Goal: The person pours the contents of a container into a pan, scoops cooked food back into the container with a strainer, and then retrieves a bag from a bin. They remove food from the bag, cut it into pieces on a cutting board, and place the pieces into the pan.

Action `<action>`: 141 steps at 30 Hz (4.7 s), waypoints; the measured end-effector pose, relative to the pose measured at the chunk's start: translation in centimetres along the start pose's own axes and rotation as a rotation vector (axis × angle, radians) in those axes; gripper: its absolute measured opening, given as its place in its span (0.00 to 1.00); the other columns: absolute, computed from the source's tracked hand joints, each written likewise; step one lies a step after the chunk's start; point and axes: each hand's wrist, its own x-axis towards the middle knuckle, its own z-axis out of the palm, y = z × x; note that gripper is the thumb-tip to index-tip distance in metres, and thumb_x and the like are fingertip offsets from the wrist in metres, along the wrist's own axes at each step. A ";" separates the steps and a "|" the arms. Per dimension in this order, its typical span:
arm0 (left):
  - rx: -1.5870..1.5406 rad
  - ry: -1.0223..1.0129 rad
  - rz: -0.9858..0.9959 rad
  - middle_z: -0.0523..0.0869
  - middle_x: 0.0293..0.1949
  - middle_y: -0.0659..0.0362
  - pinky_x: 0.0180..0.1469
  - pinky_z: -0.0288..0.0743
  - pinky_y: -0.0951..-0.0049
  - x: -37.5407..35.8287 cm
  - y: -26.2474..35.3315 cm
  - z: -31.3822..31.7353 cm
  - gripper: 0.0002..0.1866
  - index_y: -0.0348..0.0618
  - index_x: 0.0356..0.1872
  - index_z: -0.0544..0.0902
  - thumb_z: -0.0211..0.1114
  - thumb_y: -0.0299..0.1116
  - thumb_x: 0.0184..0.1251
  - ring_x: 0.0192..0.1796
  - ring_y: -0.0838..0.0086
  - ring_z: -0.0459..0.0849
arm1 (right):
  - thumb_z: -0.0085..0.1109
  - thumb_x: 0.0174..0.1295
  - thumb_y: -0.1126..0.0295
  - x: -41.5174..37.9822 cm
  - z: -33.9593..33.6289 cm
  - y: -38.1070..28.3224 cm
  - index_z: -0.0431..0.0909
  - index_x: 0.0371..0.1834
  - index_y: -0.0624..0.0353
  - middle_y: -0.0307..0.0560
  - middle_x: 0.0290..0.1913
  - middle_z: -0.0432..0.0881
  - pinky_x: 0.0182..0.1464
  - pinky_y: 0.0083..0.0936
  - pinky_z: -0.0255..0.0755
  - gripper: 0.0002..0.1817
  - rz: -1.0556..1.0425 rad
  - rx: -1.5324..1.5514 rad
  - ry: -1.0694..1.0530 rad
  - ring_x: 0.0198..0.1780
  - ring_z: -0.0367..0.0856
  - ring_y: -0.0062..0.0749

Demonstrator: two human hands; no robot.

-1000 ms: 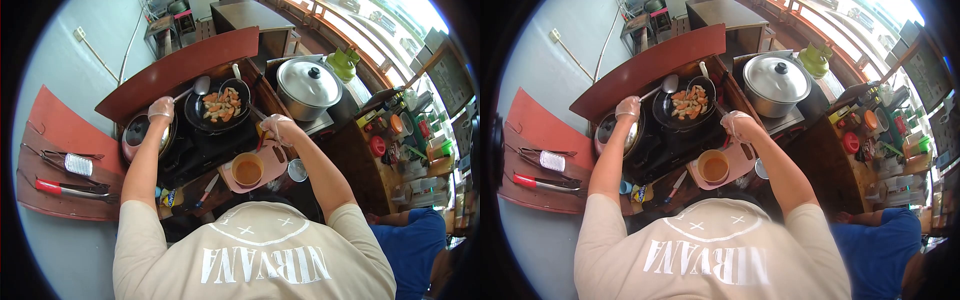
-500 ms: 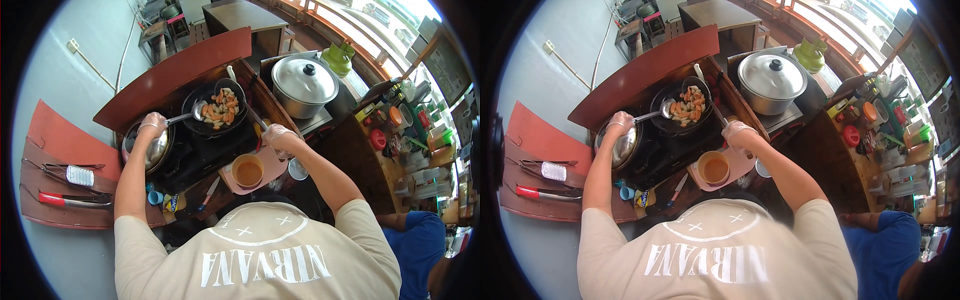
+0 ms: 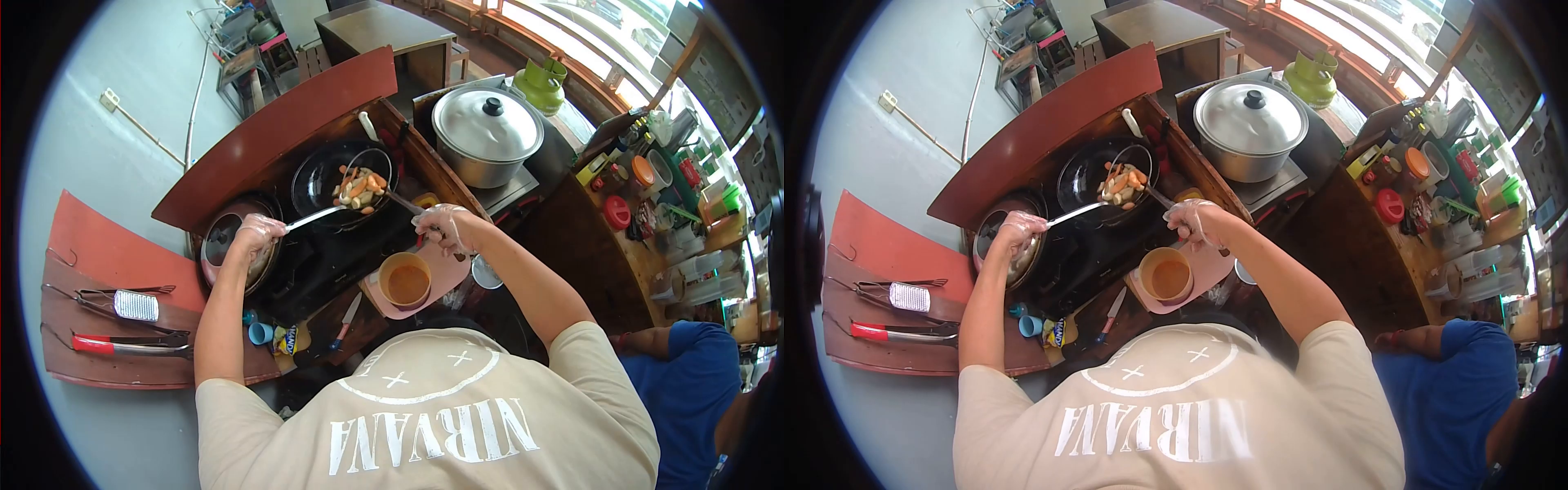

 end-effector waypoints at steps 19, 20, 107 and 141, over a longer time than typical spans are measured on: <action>1.194 0.444 0.054 0.89 0.45 0.48 0.52 0.83 0.60 -2.1 8.7 1.8 0.09 0.42 0.40 0.89 0.64 0.28 0.61 0.50 0.55 0.88 | 0.60 0.61 0.65 -0.3 2.4 0.1 0.79 0.38 0.51 0.31 0.19 0.72 0.25 0.27 0.66 0.05 -0.017 0.201 0.076 0.17 0.62 0.20; 1.188 0.442 0.051 0.89 0.45 0.48 0.52 0.83 0.60 -2.4 9.0 1.9 0.09 0.42 0.40 0.89 0.64 0.28 0.61 0.50 0.55 0.88 | 0.60 0.61 0.65 -0.6 2.4 -0.2 0.79 0.38 0.50 0.32 0.19 0.72 0.25 0.27 0.65 0.05 -0.019 0.197 0.071 0.17 0.62 0.20; 0.896 0.487 -0.141 0.89 0.43 0.47 0.52 0.82 0.57 -5.8 4.8 8.7 0.09 0.45 0.40 0.89 0.64 0.33 0.64 0.49 0.53 0.88 | 0.63 0.63 0.66 -3.0 2.9 -4.5 0.73 0.27 0.55 0.30 0.15 0.62 0.17 0.16 0.47 0.11 -0.129 0.385 -0.094 0.14 0.52 0.14; 0.329 0.743 0.161 0.88 0.33 0.46 0.45 0.81 0.56 2.0 0.1 15.3 0.11 0.39 0.30 0.87 0.68 0.38 0.59 0.40 0.49 0.87 | 0.66 0.58 0.63 -6.5 2.6 -1.2 0.74 0.29 0.53 0.32 0.20 0.66 0.22 0.19 0.52 0.10 -0.052 0.332 0.027 0.20 0.55 0.19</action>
